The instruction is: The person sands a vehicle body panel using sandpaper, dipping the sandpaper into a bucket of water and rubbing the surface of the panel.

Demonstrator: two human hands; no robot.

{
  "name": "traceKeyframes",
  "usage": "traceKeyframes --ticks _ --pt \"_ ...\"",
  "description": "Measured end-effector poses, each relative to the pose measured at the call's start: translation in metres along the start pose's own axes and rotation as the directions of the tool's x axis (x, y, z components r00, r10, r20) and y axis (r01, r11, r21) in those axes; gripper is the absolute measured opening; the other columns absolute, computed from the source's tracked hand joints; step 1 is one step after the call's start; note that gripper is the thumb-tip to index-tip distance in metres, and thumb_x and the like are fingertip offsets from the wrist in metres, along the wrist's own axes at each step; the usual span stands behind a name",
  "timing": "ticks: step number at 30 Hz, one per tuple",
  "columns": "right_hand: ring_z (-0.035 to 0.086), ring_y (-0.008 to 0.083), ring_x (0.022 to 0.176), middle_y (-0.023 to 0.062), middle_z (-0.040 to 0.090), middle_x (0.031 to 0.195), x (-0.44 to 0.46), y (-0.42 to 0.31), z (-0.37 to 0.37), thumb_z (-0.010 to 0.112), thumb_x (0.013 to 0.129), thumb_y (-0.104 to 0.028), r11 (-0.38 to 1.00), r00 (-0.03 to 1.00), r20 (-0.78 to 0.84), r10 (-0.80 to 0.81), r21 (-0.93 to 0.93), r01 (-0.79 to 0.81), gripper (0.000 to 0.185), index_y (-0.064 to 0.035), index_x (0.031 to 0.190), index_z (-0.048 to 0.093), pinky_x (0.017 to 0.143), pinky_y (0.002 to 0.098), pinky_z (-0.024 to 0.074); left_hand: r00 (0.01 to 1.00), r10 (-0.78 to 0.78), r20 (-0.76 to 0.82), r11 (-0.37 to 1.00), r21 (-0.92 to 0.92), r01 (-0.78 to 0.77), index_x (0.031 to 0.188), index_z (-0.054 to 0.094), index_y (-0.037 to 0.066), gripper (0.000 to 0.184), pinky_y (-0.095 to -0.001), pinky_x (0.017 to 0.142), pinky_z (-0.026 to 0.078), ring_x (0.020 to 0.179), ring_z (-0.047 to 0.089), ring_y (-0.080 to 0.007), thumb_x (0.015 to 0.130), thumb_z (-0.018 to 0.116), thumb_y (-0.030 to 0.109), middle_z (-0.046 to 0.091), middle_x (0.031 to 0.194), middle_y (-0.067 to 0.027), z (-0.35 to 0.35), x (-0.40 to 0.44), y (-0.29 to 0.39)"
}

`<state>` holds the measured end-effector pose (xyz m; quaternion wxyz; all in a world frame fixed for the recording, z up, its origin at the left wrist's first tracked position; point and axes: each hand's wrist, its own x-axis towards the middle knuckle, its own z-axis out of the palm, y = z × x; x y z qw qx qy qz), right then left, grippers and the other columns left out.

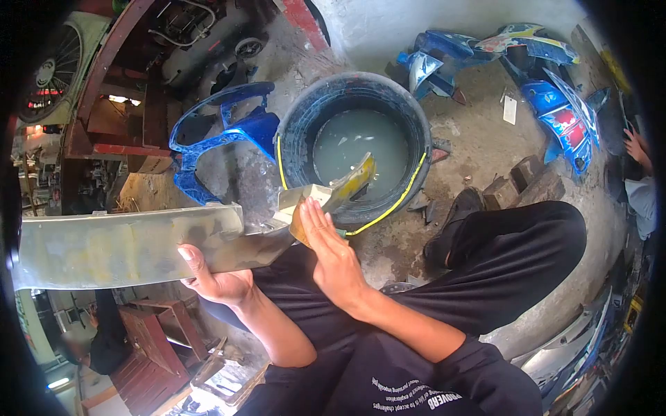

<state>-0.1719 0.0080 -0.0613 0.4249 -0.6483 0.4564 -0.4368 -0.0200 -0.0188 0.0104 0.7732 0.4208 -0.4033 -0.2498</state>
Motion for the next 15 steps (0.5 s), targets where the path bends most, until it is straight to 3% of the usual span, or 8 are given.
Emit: traceKeyframes --ticks 3,5,8,11,12,13,15 --pt "0.032 0.0372 0.15 0.0257 0.037 0.158 0.006 0.021 -0.002 0.047 0.068 0.024 0.974 0.998 -0.054 0.018 -0.224 -0.03 0.091 0.0038 0.155 0.033 0.124 0.0486 0.0259 0.999 0.02 -0.026 1.0 0.022 -0.019 0.135 0.054 0.002 0.042 -0.0462 0.097 0.054 0.11 0.063 -0.0254 0.098 0.066 0.019 0.063 0.127 -0.0127 0.009 -0.002 0.003" --pt "0.032 0.0364 0.15 0.0242 0.038 0.158 0.003 0.02 0.005 0.046 0.069 0.023 0.985 0.996 -0.077 0.039 -0.164 -0.051 0.09 0.0034 0.155 0.034 0.124 0.0485 0.0259 0.998 0.001 -0.069 1.0 0.018 0.001 0.136 0.054 0.001 0.044 -0.0461 0.097 0.053 0.111 0.063 -0.025 0.098 0.067 0.019 0.063 0.127 -0.0129 0.008 -0.001 0.003" --pt "0.031 0.0354 0.151 0.0231 0.038 0.159 0.004 -0.002 0.003 0.044 0.07 0.023 0.997 0.997 -0.008 -0.072 0.042 0.072 0.087 0.0022 0.155 0.036 0.124 0.0491 0.0261 0.986 -0.061 -0.158 0.998 0.023 0.065 0.138 0.052 0.0 0.049 -0.0455 0.098 0.052 0.113 0.062 -0.0249 0.096 0.069 0.02 0.061 0.13 -0.0139 0.004 0.0 0.001" --pt "0.032 0.0347 0.151 0.0225 0.038 0.159 0.007 0.009 0.001 0.043 0.072 0.022 0.994 0.994 0.041 -0.101 -0.038 0.103 0.086 0.0022 0.155 0.037 0.124 0.0491 0.0265 0.972 -0.104 -0.213 0.994 0.018 0.11 0.141 0.048 -0.001 0.054 -0.0453 0.101 0.051 0.118 0.06 -0.0262 0.095 0.069 0.019 0.057 0.135 -0.0158 0.008 0.002 0.002" --pt "0.033 0.0343 0.15 0.0216 0.039 0.159 0.009 0.012 0.003 0.043 0.073 0.022 0.996 0.997 -0.012 -0.079 -0.036 0.078 0.084 0.0022 0.154 0.037 0.123 0.0494 0.027 0.968 -0.127 -0.216 0.991 0.01 0.133 0.143 0.046 -0.001 0.057 -0.0456 0.102 0.05 0.12 0.058 -0.0274 0.095 0.068 0.018 0.055 0.137 -0.0169 0.009 0.001 0.002" --pt "0.033 0.0343 0.15 0.0216 0.039 0.159 0.011 0.016 0.003 0.043 0.073 0.022 0.996 0.997 -0.013 -0.081 -0.037 0.08 0.084 0.0022 0.154 0.037 0.123 0.0494 0.027 0.968 -0.126 -0.215 0.991 0.009 0.13 0.143 0.046 -0.001 0.057 -0.0456 0.102 0.05 0.12 0.058 -0.0274 0.095 0.068 0.018 0.055 0.137 -0.0169 0.008 -0.001 0.001" --pt "0.033 0.0346 0.15 0.0211 0.039 0.159 0.015 0.023 0.001 0.044 0.073 0.021 0.996 0.998 -0.057 -0.031 -0.087 0.026 0.084 0.0016 0.154 0.038 0.123 0.05 0.0274 0.984 -0.177 0.005 0.98 0.091 0.176 0.148 0.041 -0.001 0.061 -0.0469 0.105 0.048 0.123 0.057 -0.0301 0.094 0.067 0.012 0.053 0.14 -0.0178 -0.002 -0.012 -0.005"
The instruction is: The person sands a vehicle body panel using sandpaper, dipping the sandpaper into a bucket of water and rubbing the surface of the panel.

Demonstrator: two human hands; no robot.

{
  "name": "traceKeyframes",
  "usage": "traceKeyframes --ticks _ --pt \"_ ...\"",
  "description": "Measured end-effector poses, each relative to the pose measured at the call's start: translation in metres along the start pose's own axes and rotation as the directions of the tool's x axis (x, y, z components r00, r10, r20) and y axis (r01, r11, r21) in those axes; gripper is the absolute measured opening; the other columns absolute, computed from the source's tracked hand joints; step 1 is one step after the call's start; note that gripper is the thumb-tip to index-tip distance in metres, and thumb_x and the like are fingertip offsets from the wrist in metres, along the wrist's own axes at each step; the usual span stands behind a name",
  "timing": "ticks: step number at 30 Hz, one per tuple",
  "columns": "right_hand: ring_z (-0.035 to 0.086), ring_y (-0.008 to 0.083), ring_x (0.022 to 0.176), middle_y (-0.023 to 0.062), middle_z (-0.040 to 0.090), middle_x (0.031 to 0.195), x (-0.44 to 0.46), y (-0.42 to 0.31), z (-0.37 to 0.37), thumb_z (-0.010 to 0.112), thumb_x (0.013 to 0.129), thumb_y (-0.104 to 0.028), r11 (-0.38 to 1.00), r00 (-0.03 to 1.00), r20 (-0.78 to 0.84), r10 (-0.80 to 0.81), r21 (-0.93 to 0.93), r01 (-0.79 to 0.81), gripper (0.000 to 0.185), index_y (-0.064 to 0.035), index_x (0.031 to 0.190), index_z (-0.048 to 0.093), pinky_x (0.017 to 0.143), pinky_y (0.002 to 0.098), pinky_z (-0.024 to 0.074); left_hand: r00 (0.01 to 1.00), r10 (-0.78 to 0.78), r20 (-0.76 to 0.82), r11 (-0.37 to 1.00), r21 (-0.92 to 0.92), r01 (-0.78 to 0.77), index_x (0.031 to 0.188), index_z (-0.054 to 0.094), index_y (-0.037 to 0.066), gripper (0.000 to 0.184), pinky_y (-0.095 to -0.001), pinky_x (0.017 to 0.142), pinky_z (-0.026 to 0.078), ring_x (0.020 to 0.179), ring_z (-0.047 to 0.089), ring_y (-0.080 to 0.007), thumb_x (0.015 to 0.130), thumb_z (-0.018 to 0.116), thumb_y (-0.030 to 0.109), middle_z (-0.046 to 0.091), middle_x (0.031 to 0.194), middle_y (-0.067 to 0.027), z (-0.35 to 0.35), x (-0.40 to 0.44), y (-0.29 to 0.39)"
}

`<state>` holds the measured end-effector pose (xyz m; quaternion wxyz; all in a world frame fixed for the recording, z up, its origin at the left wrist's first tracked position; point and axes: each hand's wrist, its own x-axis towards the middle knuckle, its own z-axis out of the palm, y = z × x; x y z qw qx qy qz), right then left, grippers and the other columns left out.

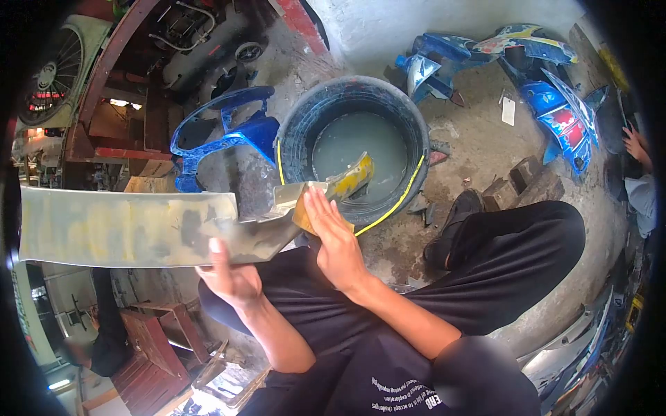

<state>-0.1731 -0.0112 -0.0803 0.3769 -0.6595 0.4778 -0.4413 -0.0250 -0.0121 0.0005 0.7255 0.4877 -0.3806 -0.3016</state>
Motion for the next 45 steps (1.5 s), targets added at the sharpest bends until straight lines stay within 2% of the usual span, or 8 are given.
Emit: traceKeyframes --ticks 2,8,15,24,27,31,42,45 --pt "0.033 0.0347 0.15 0.0209 0.039 0.159 0.005 0.004 -0.002 0.044 0.073 0.021 1.0 1.0 -0.024 -0.001 -0.004 0.001 0.084 0.0002 0.155 0.039 0.123 0.0502 0.0281 0.994 0.017 0.108 0.974 0.222 -0.041 0.156 0.028 0.0 0.076 -0.0498 0.113 0.043 0.135 0.051 -0.0367 0.09 0.066 0.002 0.042 0.154 -0.0222 -0.002 -0.01 -0.014" --pt "0.034 0.0354 0.15 0.0212 0.037 0.16 0.007 0.039 -0.002 0.043 0.075 0.021 0.995 0.999 -0.032 0.005 -0.098 -0.008 0.085 -0.002 0.156 0.036 0.123 0.0491 0.0273 0.971 -0.169 0.17 0.985 -0.011 0.173 0.157 0.021 0.0 0.078 -0.0547 0.11 0.045 0.14 0.045 -0.0421 0.094 0.066 0.005 0.04 0.155 -0.0263 0.028 -0.016 -0.026" --pt "0.028 0.0354 0.152 0.0223 0.032 0.162 0.011 0.042 0.003 0.041 0.08 0.019 0.989 0.997 -0.029 0.074 0.127 -0.07 0.079 0.0012 0.157 0.031 0.124 0.047 0.0251 0.981 -0.185 0.053 0.983 -0.004 0.185 0.132 0.053 -0.007 0.04 -0.046 0.102 0.051 0.116 0.06 -0.0301 0.101 0.06 0.019 0.06 0.128 -0.0201 0.025 -0.025 -0.035" --pt "0.022 0.0365 0.154 0.0214 0.027 0.165 0.026 0.036 -0.017 0.044 0.073 0.021 0.989 0.989 0.074 0.124 -0.084 -0.118 0.091 -0.0001 0.159 0.027 0.125 0.0544 0.019 0.999 -0.052 -0.009 0.997 -0.064 0.051 0.119 0.057 -0.002 0.03 -0.0445 0.1 0.048 0.111 0.06 -0.0273 0.1 0.059 0.02 0.061 0.114 -0.0145 0.027 -0.023 -0.029" --pt "0.022 0.0373 0.154 0.0221 0.026 0.165 0.012 -0.002 -0.024 0.045 0.071 0.022 0.995 0.965 0.244 -0.098 0.038 0.092 0.094 0.0001 0.16 0.025 0.125 0.0548 0.0181 0.999 -0.032 -0.016 0.997 -0.077 0.031 0.117 0.056 -0.001 0.029 -0.0442 0.099 0.048 0.11 0.059 -0.0269 0.1 0.059 0.022 0.06 0.112 -0.0131 0.023 -0.019 -0.025" --pt "0.021 0.0365 0.155 0.0215 0.023 0.166 0.03 0.022 -0.02 0.047 0.07 0.023 0.994 0.998 0.021 0.054 -0.101 -0.052 0.096 -0.0006 0.16 0.023 0.126 0.054 0.0163 1.0 -0.011 -0.018 0.995 -0.101 0.009 0.117 0.055 -0.001 0.028 -0.0443 0.099 0.047 0.11 0.059 -0.027 0.099 0.06 0.021 0.059 0.11 -0.012 0.027 -0.02 -0.019" --pt "0.022 0.0351 0.155 0.023 0.026 0.165 0.035 0.02 -0.026 0.048 0.069 0.022 0.981 0.999 0.05 0.003 -0.196 0.007 0.097 -0.0009 0.16 0.024 0.125 0.0534 0.0183 0.998 -0.035 -0.057 0.984 -0.176 0.024 0.121 0.053 -0.001 0.031 -0.044 0.1 0.048 0.11 0.059 -0.0251 0.099 0.061 0.02 0.058 0.112 -0.0109 0.02 -0.019 -0.016" --pt "0.023 0.0354 0.154 0.0213 0.029 0.164 0.016 -0.003 -0.024 0.048 0.069 0.022 0.976 0.955 0.25 -0.157 -0.107 0.189 0.096 -0.0016 0.16 0.027 0.126 0.0536 0.017 0.998 -0.024 -0.055 0.987 -0.163 0.015 0.121 0.052 -0.001 0.032 -0.0441 0.1 0.048 0.112 0.058 -0.0246 0.1 0.06 0.021 0.057 0.113 -0.0104 0.007 -0.014 -0.013"
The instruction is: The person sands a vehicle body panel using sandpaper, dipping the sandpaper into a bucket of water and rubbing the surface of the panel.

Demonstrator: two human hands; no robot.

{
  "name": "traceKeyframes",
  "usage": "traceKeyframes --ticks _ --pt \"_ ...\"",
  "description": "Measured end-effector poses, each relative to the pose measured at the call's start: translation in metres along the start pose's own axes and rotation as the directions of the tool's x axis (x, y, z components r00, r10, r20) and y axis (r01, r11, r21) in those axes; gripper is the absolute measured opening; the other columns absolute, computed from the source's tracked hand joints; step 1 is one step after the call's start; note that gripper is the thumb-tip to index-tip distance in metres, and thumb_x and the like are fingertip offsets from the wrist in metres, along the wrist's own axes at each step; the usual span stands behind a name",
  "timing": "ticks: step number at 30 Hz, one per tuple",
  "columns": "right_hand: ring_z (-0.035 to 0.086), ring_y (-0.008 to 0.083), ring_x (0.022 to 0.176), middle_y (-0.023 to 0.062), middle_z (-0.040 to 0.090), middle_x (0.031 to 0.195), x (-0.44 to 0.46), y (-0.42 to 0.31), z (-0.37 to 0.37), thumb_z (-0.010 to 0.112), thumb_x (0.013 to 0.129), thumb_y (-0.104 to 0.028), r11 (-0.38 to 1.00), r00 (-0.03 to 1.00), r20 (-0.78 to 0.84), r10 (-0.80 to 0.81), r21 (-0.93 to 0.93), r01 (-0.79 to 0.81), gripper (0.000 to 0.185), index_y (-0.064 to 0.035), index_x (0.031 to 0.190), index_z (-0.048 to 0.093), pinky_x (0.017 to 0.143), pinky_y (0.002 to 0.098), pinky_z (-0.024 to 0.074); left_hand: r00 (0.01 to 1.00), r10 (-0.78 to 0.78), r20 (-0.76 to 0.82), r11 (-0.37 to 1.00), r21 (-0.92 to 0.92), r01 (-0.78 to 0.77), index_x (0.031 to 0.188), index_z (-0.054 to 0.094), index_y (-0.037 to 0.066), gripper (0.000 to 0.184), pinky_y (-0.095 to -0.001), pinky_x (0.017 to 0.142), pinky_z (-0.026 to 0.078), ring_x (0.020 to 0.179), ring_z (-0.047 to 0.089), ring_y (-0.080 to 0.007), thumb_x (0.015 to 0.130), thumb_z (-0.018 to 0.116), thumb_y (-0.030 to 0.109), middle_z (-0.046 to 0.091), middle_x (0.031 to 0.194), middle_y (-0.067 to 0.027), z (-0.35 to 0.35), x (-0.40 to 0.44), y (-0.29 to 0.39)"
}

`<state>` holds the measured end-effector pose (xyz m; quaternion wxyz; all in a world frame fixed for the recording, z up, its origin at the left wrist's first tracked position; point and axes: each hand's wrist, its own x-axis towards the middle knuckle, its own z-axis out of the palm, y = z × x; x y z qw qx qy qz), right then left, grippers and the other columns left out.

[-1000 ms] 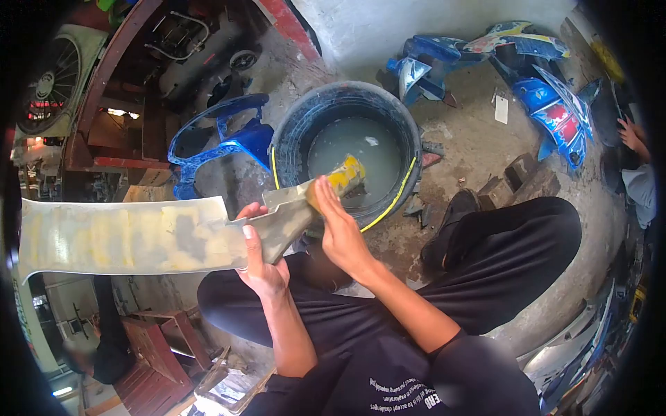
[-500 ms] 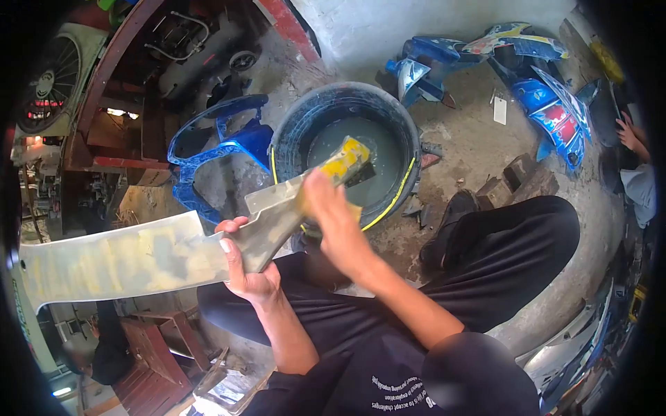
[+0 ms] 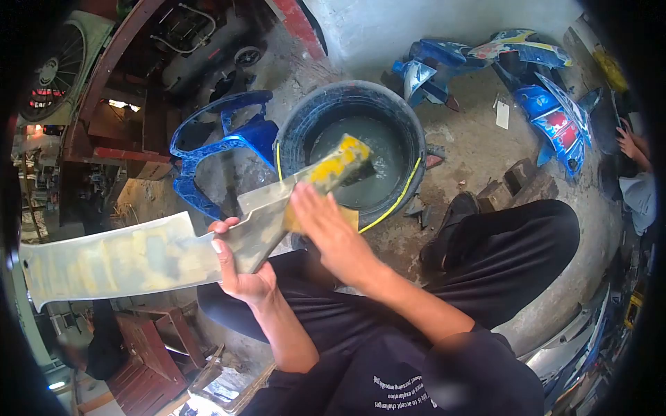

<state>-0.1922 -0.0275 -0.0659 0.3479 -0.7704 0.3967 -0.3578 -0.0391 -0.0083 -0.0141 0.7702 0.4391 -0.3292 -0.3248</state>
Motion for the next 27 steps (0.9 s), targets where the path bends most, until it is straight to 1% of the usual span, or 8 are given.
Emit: traceKeyframes --ticks 3,5,11,15,21,23,24,27 --pt "0.025 0.0358 0.154 0.0213 0.03 0.163 0.002 0.01 0.0 0.047 0.069 0.023 0.996 0.995 -0.095 0.039 -0.08 -0.046 0.096 -0.0022 0.159 0.029 0.125 0.0535 0.0177 1.0 -0.008 0.008 1.0 -0.028 0.008 0.122 0.052 0.0 0.032 -0.0439 0.1 0.047 0.112 0.057 -0.0249 0.1 0.06 0.022 0.057 0.113 -0.0101 0.003 -0.001 -0.001" --pt "0.029 0.0353 0.152 0.0211 0.035 0.161 0.023 0.019 -0.008 0.047 0.069 0.023 0.986 0.962 -0.221 0.159 -0.004 -0.164 0.095 -0.0028 0.159 0.031 0.125 0.0534 0.0188 0.999 0.029 0.026 1.0 0.001 -0.029 0.12 0.053 0.0 0.03 -0.0445 0.101 0.047 0.112 0.057 -0.0254 0.1 0.059 0.021 0.057 0.112 -0.0101 0.012 -0.004 -0.004" --pt "0.03 0.0349 0.151 0.0208 0.035 0.161 0.009 -0.011 -0.002 0.048 0.07 0.022 1.0 0.998 -0.067 -0.009 0.008 0.01 0.094 -0.0041 0.159 0.032 0.125 0.0527 0.0207 1.0 0.012 0.024 1.0 -0.019 -0.012 0.12 0.052 -0.001 0.031 -0.0452 0.098 0.049 0.112 0.058 -0.0257 0.099 0.061 0.021 0.057 0.111 -0.0102 0.005 0.002 -0.003" --pt "0.027 0.0353 0.153 0.0213 0.031 0.163 0.038 0.021 -0.018 0.047 0.068 0.023 0.979 0.958 -0.238 0.162 -0.084 -0.187 0.096 -0.0014 0.159 0.029 0.125 0.0509 0.0213 1.0 -0.002 0.005 0.999 -0.037 0.002 0.116 0.054 0.0 0.028 -0.0453 0.098 0.05 0.112 0.057 -0.0256 0.099 0.061 0.021 0.057 0.11 -0.01 0.012 -0.006 -0.003" --pt "0.027 0.0346 0.153 0.0211 0.032 0.163 -0.002 -0.025 0.0 0.048 0.07 0.021 0.998 0.999 -0.018 0.031 0.057 -0.03 0.094 -0.0035 0.159 0.033 0.125 0.0531 0.0203 1.0 0.027 0.002 0.999 -0.047 -0.027 0.114 0.055 0.0 0.027 -0.0448 0.098 0.051 0.111 0.057 -0.0247 0.098 0.061 0.021 0.057 0.11 -0.0098 0.005 0.001 -0.002" --pt "0.028 0.0354 0.152 0.0214 0.033 0.162 0.005 -0.007 -0.003 0.048 0.069 0.022 0.998 0.986 -0.166 0.024 -0.062 -0.034 0.094 -0.003 0.158 0.032 0.124 0.054 0.02 1.0 0.015 -0.007 0.998 -0.063 -0.015 0.114 0.055 0.0 0.028 -0.0448 0.098 0.05 0.111 0.057 -0.0247 0.098 0.062 0.022 0.057 0.109 -0.0096 0.01 -0.003 -0.002" --pt "0.028 0.036 0.152 0.0214 0.033 0.162 0.018 0.0 -0.012 0.048 0.068 0.022 0.991 0.972 -0.203 0.12 -0.03 -0.128 0.094 -0.0022 0.158 0.032 0.125 0.0533 0.0193 1.0 0.02 -0.006 0.998 -0.057 -0.021 0.113 0.055 0.0 0.028 -0.0448 0.098 0.049 0.111 0.057 -0.0248 0.098 0.062 0.022 0.057 0.109 -0.0096 0.014 -0.004 -0.002" --pt "0.027 0.0355 0.152 0.0217 0.032 0.162 0.035 0.003 -0.021 0.048 0.067 0.022 0.99 0.973 -0.183 0.137 -0.006 -0.14 0.096 -0.0021 0.159 0.03 0.126 0.0513 0.0179 0.999 0.038 -0.007 0.998 -0.045 -0.038 0.113 0.056 0.0 0.028 -0.0447 0.098 0.049 0.111 0.056 -0.0248 0.098 0.062 0.023 0.057 0.109 -0.0092 0.012 -0.003 0.001"
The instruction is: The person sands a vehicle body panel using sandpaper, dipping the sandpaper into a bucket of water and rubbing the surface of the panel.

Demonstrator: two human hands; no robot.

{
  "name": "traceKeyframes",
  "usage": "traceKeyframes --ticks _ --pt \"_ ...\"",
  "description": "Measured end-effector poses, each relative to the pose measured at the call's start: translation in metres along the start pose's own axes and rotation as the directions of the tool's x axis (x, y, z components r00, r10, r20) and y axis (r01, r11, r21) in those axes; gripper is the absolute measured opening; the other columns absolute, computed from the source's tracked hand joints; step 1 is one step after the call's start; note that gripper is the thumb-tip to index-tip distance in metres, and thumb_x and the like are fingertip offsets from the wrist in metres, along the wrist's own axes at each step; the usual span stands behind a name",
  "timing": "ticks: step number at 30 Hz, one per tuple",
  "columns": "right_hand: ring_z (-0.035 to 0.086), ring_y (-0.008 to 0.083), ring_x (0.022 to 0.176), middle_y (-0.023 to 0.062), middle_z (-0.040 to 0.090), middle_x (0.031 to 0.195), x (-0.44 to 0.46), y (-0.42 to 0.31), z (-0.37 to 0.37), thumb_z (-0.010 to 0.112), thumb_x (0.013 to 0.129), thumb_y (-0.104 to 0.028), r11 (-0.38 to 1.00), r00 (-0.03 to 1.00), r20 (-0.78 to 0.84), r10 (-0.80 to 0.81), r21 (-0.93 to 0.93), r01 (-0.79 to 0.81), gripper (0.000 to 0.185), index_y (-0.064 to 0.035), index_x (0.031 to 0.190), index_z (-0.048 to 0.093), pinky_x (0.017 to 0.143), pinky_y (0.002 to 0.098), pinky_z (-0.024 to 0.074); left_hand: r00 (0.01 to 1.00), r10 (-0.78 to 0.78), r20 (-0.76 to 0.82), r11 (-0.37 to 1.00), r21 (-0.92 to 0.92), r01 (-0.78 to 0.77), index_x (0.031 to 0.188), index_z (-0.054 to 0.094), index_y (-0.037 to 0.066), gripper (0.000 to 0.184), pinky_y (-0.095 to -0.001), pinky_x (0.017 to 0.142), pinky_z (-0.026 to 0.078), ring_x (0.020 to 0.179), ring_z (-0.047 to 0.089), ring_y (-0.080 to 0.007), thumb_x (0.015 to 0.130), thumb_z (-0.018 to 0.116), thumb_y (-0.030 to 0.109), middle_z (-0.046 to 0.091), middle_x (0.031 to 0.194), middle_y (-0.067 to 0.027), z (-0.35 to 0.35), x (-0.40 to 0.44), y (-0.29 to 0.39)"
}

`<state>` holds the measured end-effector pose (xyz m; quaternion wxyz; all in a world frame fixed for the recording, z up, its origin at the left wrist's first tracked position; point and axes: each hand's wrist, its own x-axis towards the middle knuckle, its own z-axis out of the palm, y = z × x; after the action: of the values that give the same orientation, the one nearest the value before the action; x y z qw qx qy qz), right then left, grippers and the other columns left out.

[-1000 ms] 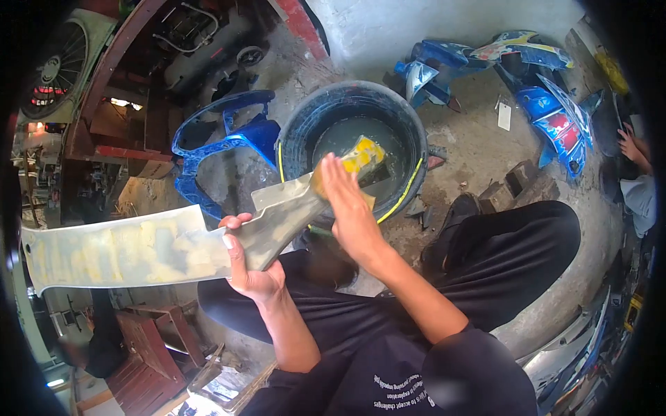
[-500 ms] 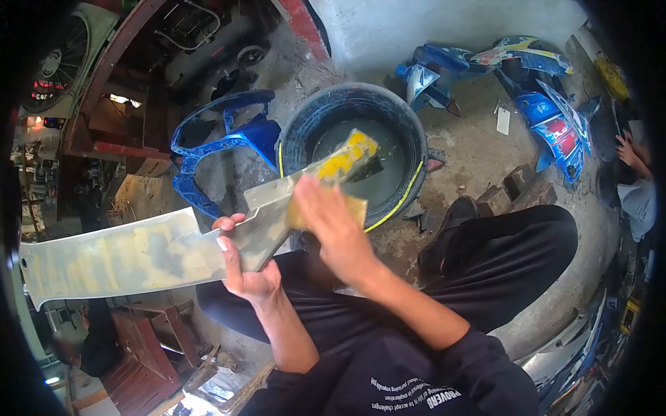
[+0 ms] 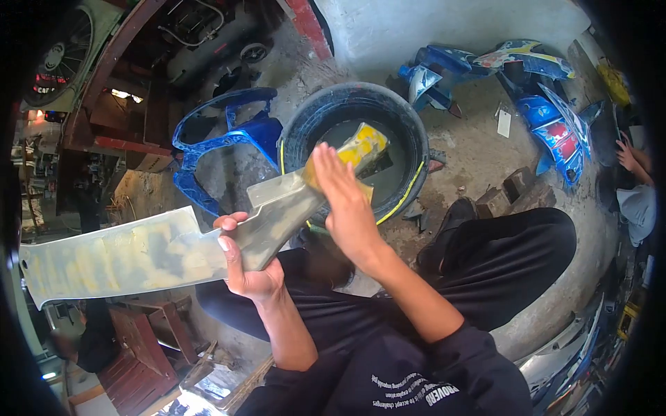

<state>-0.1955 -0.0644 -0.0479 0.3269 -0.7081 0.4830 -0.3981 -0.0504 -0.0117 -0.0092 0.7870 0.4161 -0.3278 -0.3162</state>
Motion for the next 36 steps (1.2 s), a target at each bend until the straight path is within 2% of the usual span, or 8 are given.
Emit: traceKeyframes --ticks 4,8,14,19,24,30,32,36 --pt "0.028 0.0328 0.153 0.0199 0.032 0.163 -0.041 -0.019 0.013 0.05 0.068 0.022 0.993 0.98 0.16 -0.121 0.025 0.118 0.096 -0.0046 0.159 0.033 0.125 0.0514 0.0217 1.0 -0.027 -0.014 1.0 -0.01 0.027 0.115 0.055 0.0 0.029 -0.0447 0.099 0.048 0.112 0.056 -0.0241 0.098 0.061 0.023 0.056 0.109 -0.0086 -0.008 0.006 0.0" --pt "0.03 0.0335 0.152 0.0208 0.033 0.162 -0.004 -0.003 0.004 0.049 0.069 0.022 0.998 0.999 -0.04 -0.009 -0.066 0.006 0.094 -0.0028 0.158 0.033 0.125 0.0518 0.0209 1.0 -0.01 -0.004 1.0 -0.011 0.01 0.115 0.055 0.0 0.029 -0.0452 0.1 0.048 0.113 0.056 -0.0239 0.099 0.06 0.023 0.056 0.11 -0.0082 0.003 0.0 -0.004" --pt "0.029 0.0342 0.152 0.0217 0.036 0.161 -0.04 -0.012 0.019 0.049 0.068 0.023 0.996 0.99 0.111 -0.089 -0.019 0.092 0.094 -0.0011 0.157 0.033 0.125 0.0529 0.0206 1.0 -0.025 0.006 0.999 -0.024 0.025 0.115 0.055 0.0 0.03 -0.0443 0.1 0.048 0.113 0.056 -0.0241 0.1 0.06 0.024 0.057 0.111 -0.0084 -0.004 0.006 -0.001" --pt "0.03 0.0356 0.151 0.0202 0.035 0.162 0.002 0.004 0.004 0.05 0.067 0.021 0.998 1.0 0.003 -0.012 -0.056 0.013 0.097 -0.0025 0.159 0.03 0.126 0.0524 0.0192 1.0 -0.022 -0.006 0.999 -0.024 0.022 0.116 0.055 0.0 0.029 -0.0454 0.101 0.048 0.115 0.054 -0.0239 0.1 0.059 0.024 0.056 0.112 -0.0085 0.001 0.002 -0.007" --pt "0.031 0.0361 0.151 0.0233 0.035 0.161 -0.033 -0.019 0.017 0.049 0.068 0.022 0.997 0.991 0.111 -0.08 0.0 0.081 0.094 -0.001 0.158 0.032 0.125 0.0531 0.0211 0.999 -0.034 -0.011 0.998 -0.052 0.034 0.117 0.054 0.001 0.029 -0.0455 0.101 0.047 0.116 0.055 -0.0239 0.1 0.059 0.024 0.056 0.112 -0.0083 -0.005 0.007 0.001" --pt "0.03 0.0353 0.151 0.0221 0.036 0.16 0.013 -0.006 0.001 0.048 0.066 0.021 0.997 0.998 -0.005 -0.059 -0.042 0.059 0.096 -0.0012 0.157 0.032 0.125 0.0524 0.021 0.999 -0.026 -0.032 0.998 -0.053 0.025 0.118 0.054 0.002 0.029 -0.0454 0.101 0.048 0.115 0.056 -0.0234 0.099 0.059 0.023 0.057 0.112 -0.0068 0.001 0.003 -0.003" --pt "0.033 0.0351 0.15 0.0243 0.038 0.158 0.018 -0.011 0.003 0.042 0.064 0.023 0.995 0.996 -0.016 -0.083 -0.063 0.082 0.094 -0.0005 0.155 0.037 0.125 0.0501 0.0223 0.999 -0.031 -0.025 0.998 -0.048 0.03 0.118 0.054 0.002 0.028 -0.0455 0.102 0.048 0.115 0.056 -0.0234 0.101 0.058 0.024 0.057 0.112 -0.0066 -0.002 0.003 -0.001" --pt "0.028 0.0366 0.152 0.0229 0.032 0.162 -0.034 -0.025 0.017 0.049 0.068 0.023 0.998 0.994 0.092 -0.058 0.01 0.057 0.096 -0.0028 0.159 0.03 0.125 0.0525 0.0213 0.991 -0.105 -0.088 0.99 -0.104 0.096 0.119 0.054 0.003 0.028 -0.0457 0.102 0.048 0.116 0.055 -0.0232 0.101 0.058 0.024 0.057 0.113 -0.0059 -0.007 0.006 -0.001"
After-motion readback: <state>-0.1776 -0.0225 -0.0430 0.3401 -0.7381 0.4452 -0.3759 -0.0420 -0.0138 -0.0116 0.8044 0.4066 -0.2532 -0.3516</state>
